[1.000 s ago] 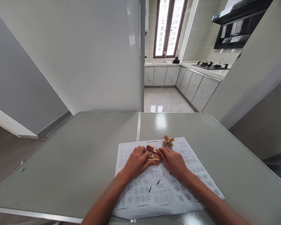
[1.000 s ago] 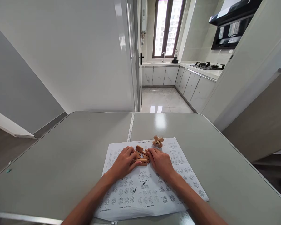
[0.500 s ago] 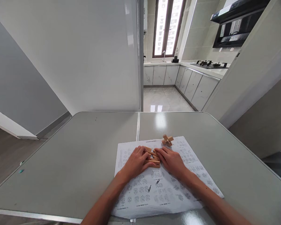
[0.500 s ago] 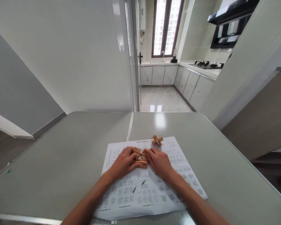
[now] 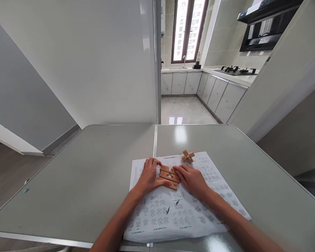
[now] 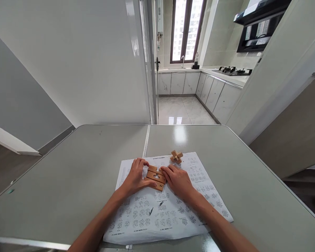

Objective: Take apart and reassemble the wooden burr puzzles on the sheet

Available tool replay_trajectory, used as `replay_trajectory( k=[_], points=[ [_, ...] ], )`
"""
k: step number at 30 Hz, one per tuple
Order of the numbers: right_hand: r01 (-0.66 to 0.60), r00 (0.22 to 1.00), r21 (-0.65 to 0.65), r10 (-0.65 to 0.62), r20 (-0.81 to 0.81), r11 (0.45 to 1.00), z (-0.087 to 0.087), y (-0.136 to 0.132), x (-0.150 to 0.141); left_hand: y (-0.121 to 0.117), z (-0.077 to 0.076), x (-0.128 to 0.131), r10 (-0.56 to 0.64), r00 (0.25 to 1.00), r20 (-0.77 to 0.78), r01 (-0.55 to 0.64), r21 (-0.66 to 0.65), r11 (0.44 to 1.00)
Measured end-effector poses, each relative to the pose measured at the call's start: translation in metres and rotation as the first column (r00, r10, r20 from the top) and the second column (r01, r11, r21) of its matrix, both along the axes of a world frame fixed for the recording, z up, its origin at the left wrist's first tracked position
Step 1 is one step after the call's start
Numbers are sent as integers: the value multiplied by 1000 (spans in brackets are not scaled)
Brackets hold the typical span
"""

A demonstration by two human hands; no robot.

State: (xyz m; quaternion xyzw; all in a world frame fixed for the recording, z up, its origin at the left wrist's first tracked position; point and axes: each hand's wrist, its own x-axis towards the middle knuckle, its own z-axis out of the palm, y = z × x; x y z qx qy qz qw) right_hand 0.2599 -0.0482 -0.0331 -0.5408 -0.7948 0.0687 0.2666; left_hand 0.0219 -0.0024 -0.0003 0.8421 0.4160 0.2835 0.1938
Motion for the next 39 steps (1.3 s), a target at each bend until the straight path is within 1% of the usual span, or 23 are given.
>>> replay_trajectory(
  k=[2,5,8,10,11,13,15,18,22,24,26,28,31,36,39],
  points=[
    [-11,1000,5,12,-16,1000,0,-1,-1,0,1,-1,8,1000,0,-8,5,1000],
    [-30,999,6,30,-45,1000,1,-2,-2,-5,4,1,-44,999,17,43,22,999],
    [-30,990,-31,26,-139,999,3,-3,-3,-14,11,7,-185,983,-6,185,22,982],
    [-3,972,-86,-18,-234,996,6,-2,-2,-20,15,11,-291,955,-64,293,20,956],
    [11,962,-117,-42,-271,993,7,-2,-2,-22,16,12,-323,943,-86,326,21,945],
    [25,948,-164,-75,-310,986,9,-2,-1,-23,16,14,-338,935,-109,343,31,939],
    [21,945,-178,-78,-318,984,11,-2,-1,-20,13,14,-309,944,-113,315,40,948],
    [23,947,-176,-78,-311,984,11,-2,-2,-13,5,11,-223,968,-113,229,48,972],
    [32,952,-184,-86,-295,982,12,-3,-2,-3,-4,3,-16,994,-112,27,100,995],
    [33,952,-189,-88,-294,981,12,-3,-3,0,-7,-1,103,988,-116,-87,141,986],
    [36,948,-197,-95,-304,980,11,-3,-3,3,-10,-6,209,971,-120,-186,182,966],
    [39,942,-204,-104,-319,978,11,-3,-3,6,-12,-10,286,949,-129,-256,210,944],
    [34,937,-207,-103,-333,978,12,-4,-3,9,-16,-14,332,929,-164,-295,214,931],
    [31,943,-215,-100,-317,976,13,-4,-2,12,-21,-17,343,907,-243,-303,188,934],
    [26,945,-215,-95,-314,976,11,-4,-1,14,-24,-18,341,898,-277,-296,194,935]
  ],
)
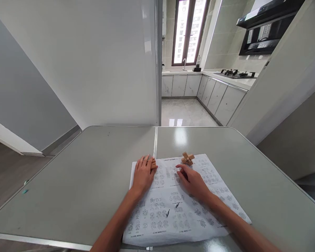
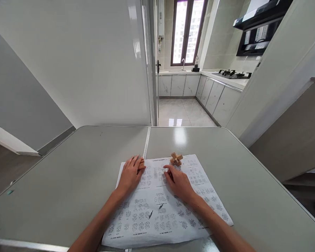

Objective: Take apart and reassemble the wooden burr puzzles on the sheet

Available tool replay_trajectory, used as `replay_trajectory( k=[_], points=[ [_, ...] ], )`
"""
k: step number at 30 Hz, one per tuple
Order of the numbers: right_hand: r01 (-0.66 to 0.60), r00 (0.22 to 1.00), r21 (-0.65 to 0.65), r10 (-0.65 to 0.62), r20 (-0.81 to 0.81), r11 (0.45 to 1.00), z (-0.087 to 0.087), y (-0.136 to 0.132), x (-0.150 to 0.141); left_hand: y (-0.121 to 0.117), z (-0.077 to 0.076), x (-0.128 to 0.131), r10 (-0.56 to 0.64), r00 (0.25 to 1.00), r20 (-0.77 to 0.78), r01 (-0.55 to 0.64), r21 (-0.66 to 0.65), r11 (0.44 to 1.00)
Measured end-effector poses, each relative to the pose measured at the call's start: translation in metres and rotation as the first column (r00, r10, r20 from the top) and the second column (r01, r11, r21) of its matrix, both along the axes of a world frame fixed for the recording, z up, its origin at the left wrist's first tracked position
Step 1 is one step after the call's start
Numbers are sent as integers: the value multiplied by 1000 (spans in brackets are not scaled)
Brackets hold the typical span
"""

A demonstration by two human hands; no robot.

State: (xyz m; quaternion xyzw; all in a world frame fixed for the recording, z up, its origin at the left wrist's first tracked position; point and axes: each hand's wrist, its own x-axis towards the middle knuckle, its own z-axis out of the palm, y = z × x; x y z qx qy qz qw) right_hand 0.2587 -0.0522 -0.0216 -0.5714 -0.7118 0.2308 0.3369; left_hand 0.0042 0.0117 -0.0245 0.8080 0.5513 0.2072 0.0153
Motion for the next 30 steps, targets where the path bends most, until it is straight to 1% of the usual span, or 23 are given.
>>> replay_trajectory(
  k=[3,9,16,22,30],
  points=[
    [-5,1000,-8,5,-9,1000,-1,0,0,1,-2,-1,17,1000,-11,-17,3,1000],
    [-13,1000,-5,13,0,1000,-3,1,-1,3,-4,-3,48,999,-25,-48,-30,998],
    [-23,1000,7,23,10,1000,-6,2,0,4,3,-2,95,993,-74,-102,-94,990],
    [-17,1000,12,17,8,1000,-3,1,0,4,11,-4,117,987,-106,-131,-130,983],
    [-22,1000,-11,22,11,1000,0,0,-1,8,9,-7,181,974,-135,-197,-118,973]
  ],
)
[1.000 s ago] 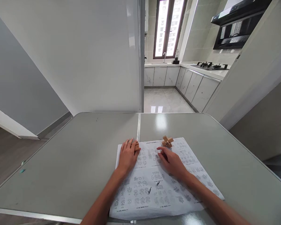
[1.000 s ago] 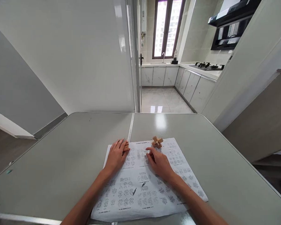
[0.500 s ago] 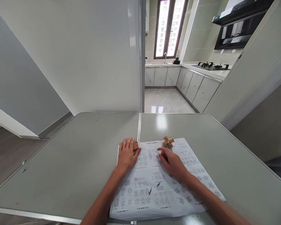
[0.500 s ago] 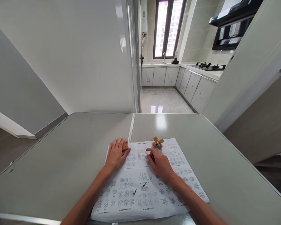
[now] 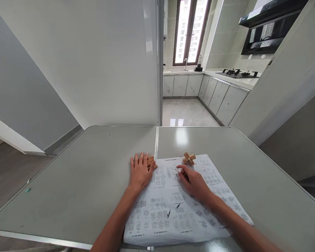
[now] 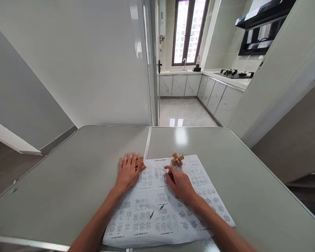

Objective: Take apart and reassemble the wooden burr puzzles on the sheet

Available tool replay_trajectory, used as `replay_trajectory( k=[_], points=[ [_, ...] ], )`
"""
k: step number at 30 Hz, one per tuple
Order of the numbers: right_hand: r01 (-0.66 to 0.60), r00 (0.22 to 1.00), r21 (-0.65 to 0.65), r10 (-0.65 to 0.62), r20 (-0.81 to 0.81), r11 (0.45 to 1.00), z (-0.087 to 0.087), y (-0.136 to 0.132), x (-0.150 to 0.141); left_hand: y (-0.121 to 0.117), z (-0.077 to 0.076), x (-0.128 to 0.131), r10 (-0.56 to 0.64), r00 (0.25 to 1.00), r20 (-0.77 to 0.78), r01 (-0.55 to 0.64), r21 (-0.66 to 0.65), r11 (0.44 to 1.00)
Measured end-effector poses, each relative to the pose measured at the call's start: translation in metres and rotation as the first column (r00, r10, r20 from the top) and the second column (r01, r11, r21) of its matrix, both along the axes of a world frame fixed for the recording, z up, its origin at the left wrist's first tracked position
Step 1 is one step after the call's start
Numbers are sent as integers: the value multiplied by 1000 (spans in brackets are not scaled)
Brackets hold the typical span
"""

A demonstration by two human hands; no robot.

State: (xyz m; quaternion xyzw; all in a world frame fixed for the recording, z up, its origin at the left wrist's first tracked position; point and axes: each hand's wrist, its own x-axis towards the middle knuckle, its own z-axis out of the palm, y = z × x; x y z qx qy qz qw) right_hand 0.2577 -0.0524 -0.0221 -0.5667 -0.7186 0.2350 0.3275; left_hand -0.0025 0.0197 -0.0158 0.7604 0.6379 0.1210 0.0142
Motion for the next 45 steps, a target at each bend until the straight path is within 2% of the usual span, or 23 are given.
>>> replay_trajectory(
  k=[5,11,16,23,26,29,32,36,40,45],
  points=[
    [-1,1000,-5,1,4,1000,-1,1,0,4,-1,-5,18,999,-27,-18,0,1000],
    [-1,1000,17,1,12,1000,-1,0,0,4,2,-12,-49,999,7,49,-8,999],
    [1,1000,17,-1,11,1000,-1,0,0,4,-2,-15,-61,998,33,61,5,998],
    [9,995,27,-6,-103,1000,0,-2,0,2,-3,-15,-39,999,27,38,33,999],
    [65,981,30,-59,-186,997,0,-1,0,1,0,-13,-19,1000,11,19,39,999],
    [178,952,22,-167,-255,984,2,-1,1,0,2,-11,1,1000,4,-1,62,998],
    [244,913,-39,-243,-327,969,5,0,4,0,2,-10,-1,1000,20,0,92,996],
    [224,888,-121,-254,-383,967,5,2,7,-1,4,-8,-46,999,29,41,148,988],
    [238,877,-145,-277,-394,960,0,4,7,-4,10,-4,-130,989,67,114,206,972],
    [250,858,-131,-282,-430,959,1,3,7,-15,23,7,-285,935,210,243,204,948]
  ],
)
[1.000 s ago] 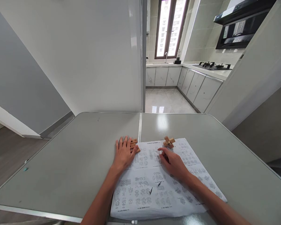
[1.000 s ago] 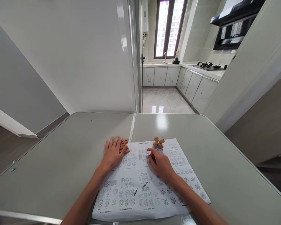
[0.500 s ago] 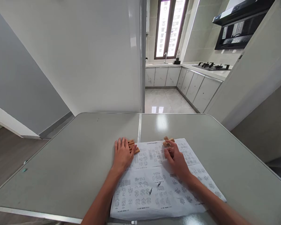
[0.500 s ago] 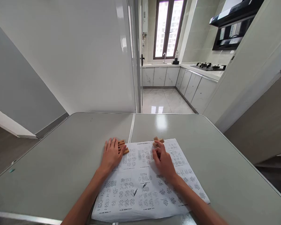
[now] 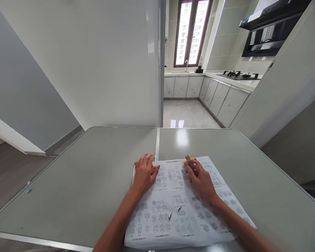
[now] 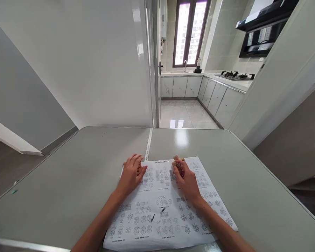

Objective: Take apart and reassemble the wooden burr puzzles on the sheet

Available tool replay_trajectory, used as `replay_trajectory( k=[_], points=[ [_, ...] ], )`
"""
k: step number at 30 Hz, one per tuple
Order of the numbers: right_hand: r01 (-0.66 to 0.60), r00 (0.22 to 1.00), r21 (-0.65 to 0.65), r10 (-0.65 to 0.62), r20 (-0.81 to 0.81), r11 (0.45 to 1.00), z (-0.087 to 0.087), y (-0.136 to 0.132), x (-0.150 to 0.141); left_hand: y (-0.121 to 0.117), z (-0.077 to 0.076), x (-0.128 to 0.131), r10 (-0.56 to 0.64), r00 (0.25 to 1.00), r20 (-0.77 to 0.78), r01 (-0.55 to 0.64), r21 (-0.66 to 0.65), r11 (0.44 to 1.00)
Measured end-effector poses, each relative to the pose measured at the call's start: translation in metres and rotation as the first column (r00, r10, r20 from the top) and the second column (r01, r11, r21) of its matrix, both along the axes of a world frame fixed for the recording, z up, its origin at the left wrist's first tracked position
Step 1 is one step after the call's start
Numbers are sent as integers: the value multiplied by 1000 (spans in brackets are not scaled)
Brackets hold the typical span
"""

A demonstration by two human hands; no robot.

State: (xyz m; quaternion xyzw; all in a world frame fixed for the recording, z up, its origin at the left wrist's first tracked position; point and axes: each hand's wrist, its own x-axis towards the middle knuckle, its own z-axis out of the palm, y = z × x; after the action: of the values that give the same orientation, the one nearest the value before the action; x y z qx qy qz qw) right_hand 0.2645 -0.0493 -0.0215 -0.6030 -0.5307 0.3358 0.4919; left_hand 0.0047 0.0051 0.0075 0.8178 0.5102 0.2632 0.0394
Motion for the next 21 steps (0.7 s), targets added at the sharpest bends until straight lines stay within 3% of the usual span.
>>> replay_trajectory(
  k=[5,11,17,21],
  points=[
    [-137,967,21,139,-212,990,11,-2,-3,-13,11,12,-174,949,264,222,-164,961],
    [-384,861,-20,350,-369,923,20,-8,-5,-24,16,18,-202,860,468,406,-389,827],
    [-556,742,-15,487,-461,831,19,-14,-5,-30,19,24,-256,759,599,576,-433,694],
    [-596,707,0,525,-474,803,20,-15,-7,-32,20,27,-225,752,620,570,-439,695]
  ],
)
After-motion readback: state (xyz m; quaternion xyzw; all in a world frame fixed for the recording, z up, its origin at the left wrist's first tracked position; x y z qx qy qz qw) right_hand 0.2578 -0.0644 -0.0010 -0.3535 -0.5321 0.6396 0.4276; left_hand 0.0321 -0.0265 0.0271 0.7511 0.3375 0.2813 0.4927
